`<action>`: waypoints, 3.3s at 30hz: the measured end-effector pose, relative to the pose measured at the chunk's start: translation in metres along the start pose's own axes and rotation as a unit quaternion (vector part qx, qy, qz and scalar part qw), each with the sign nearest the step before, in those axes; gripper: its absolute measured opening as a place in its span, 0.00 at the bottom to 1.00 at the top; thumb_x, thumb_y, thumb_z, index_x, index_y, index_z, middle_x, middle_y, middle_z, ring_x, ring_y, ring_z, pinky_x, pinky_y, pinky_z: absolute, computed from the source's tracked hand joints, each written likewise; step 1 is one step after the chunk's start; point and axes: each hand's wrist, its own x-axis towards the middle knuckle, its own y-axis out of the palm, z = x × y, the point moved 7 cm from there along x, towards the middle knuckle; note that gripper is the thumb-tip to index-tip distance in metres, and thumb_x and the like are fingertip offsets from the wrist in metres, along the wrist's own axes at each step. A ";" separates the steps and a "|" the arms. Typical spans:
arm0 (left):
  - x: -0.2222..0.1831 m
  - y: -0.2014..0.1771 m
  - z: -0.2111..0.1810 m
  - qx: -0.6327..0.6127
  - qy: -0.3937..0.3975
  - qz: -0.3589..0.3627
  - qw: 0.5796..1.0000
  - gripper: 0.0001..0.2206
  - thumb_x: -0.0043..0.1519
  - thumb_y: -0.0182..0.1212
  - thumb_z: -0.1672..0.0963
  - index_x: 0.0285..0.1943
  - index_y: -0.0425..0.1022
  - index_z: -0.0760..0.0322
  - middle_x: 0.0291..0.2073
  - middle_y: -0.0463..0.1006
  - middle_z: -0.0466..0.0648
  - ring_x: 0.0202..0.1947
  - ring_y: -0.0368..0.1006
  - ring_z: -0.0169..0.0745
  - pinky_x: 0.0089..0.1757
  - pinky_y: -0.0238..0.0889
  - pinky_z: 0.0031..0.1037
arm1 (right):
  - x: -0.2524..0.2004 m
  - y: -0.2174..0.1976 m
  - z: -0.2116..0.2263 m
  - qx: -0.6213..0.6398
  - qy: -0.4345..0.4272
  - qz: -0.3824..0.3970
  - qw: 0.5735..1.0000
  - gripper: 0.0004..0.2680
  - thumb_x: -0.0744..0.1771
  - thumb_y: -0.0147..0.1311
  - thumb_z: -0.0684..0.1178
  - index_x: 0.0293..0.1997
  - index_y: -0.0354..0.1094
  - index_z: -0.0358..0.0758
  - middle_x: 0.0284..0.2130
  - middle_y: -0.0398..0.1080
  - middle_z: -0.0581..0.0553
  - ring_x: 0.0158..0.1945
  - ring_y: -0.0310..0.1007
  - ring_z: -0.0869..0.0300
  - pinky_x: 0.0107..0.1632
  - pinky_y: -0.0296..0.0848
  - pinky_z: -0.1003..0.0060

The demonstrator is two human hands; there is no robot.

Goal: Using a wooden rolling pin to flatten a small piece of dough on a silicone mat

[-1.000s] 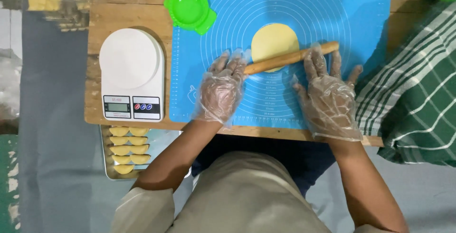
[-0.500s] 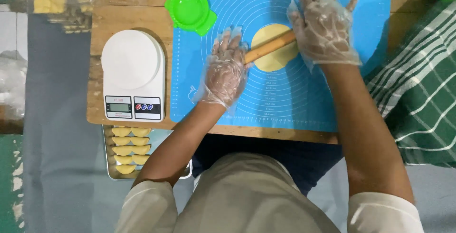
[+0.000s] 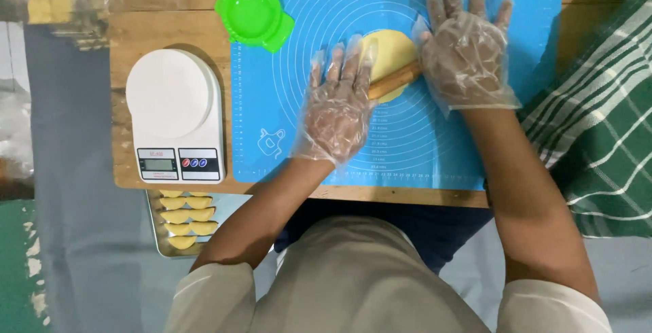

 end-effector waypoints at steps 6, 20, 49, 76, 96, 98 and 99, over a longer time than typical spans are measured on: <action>-0.011 0.008 -0.012 0.004 0.009 -0.041 0.999 0.30 0.75 0.47 0.48 0.84 0.47 0.61 0.80 0.42 0.55 0.79 0.38 0.67 0.72 0.32 0.58 | -0.013 0.006 -0.007 0.000 0.044 0.002 0.999 0.24 0.74 0.27 0.61 0.82 0.43 0.42 0.79 0.37 0.41 0.79 0.31 0.39 0.70 0.29 0.24; -0.031 0.000 -0.018 -0.068 0.036 -0.113 0.991 0.32 0.69 0.52 0.57 0.84 0.45 0.48 0.81 0.49 0.43 0.80 0.46 0.66 0.71 0.49 0.65 | -0.045 0.012 -0.017 0.014 0.107 -0.028 0.994 0.24 0.74 0.34 0.58 0.82 0.42 0.43 0.79 0.37 0.40 0.79 0.30 0.39 0.70 0.30 0.26; 0.012 -0.028 0.054 -0.106 -0.122 0.065 0.985 0.31 0.72 0.35 0.43 0.82 0.45 0.55 0.80 0.42 0.54 0.79 0.32 0.62 0.70 0.22 0.61 | -0.046 -0.005 0.022 -0.040 0.105 0.073 0.991 0.23 0.74 0.30 0.63 0.82 0.38 0.58 0.79 0.32 0.48 0.79 0.30 0.35 0.70 0.35 0.20; 0.172 0.030 0.118 -0.049 -0.153 0.061 0.985 0.24 0.70 0.35 0.43 0.74 0.58 0.46 0.70 0.62 0.47 0.72 0.51 0.55 0.63 0.39 0.53 | 0.038 -0.033 0.012 -0.004 0.128 0.056 0.990 0.25 0.74 0.37 0.59 0.82 0.40 0.39 0.77 0.34 0.37 0.76 0.35 0.33 0.64 0.44 0.16; 0.134 0.010 0.100 -0.103 0.105 -0.089 0.985 0.25 0.73 0.39 0.43 0.51 0.82 0.53 0.69 0.67 0.51 0.73 0.46 0.60 0.66 0.30 0.61 | 0.063 -0.024 -0.015 0.040 0.134 0.021 0.990 0.24 0.74 0.40 0.59 0.79 0.46 0.38 0.76 0.42 0.33 0.74 0.36 0.30 0.63 0.39 0.16; 0.117 0.008 0.094 -0.037 0.147 -0.048 0.987 0.28 0.71 0.47 0.39 0.58 0.81 0.59 0.76 0.61 0.51 0.77 0.41 0.60 0.68 0.25 0.61 | 0.062 -0.020 -0.023 0.042 0.145 -0.016 0.988 0.23 0.75 0.40 0.58 0.80 0.48 0.38 0.75 0.43 0.36 0.75 0.38 0.35 0.64 0.40 0.18; 0.117 0.018 0.093 -0.035 0.145 -0.049 0.988 0.28 0.71 0.47 0.39 0.58 0.81 0.59 0.76 0.61 0.51 0.77 0.41 0.60 0.68 0.25 0.61 | 0.059 -0.019 -0.022 0.042 0.143 -0.018 0.989 0.23 0.75 0.40 0.58 0.80 0.48 0.38 0.75 0.43 0.36 0.75 0.38 0.35 0.64 0.40 0.18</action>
